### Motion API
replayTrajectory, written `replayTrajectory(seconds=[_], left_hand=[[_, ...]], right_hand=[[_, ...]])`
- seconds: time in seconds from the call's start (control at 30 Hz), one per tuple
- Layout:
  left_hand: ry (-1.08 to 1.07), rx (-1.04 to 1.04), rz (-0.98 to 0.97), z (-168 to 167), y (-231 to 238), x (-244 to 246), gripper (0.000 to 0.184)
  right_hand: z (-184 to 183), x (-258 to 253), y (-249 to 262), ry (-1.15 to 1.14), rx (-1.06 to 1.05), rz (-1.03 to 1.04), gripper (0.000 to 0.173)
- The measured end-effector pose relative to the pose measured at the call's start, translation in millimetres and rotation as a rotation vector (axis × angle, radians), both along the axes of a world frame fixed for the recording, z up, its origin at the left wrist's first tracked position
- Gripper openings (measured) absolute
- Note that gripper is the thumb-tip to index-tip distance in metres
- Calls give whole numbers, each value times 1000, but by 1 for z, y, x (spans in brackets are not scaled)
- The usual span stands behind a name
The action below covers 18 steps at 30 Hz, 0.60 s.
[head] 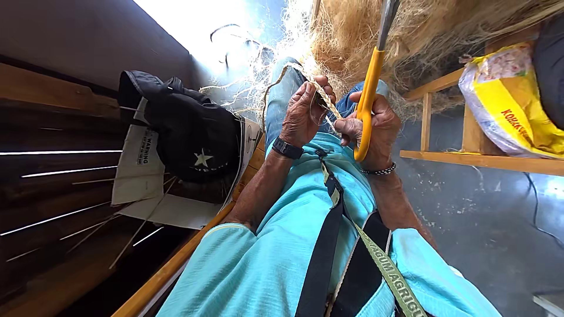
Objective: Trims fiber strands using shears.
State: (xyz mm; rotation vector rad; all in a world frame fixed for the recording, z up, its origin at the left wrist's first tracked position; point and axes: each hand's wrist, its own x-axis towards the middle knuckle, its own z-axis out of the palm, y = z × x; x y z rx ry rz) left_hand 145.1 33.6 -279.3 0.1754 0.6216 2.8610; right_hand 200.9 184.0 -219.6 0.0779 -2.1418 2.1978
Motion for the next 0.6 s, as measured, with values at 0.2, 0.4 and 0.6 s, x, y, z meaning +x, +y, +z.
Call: replayTrajectory(seconds=[0.2, 0.4, 0.6], left_hand=[[-23, 7, 83, 3, 8, -2, 18], [-93, -12, 110, 4, 9, -2, 23], [-84, -4, 5, 6, 1, -6, 38]], right_hand=[[-2, 0, -5, -64, -47, 10, 51], [-1, 0, -11, -60, -6, 2, 52], [-3, 0, -13, -46, -5, 5, 54]])
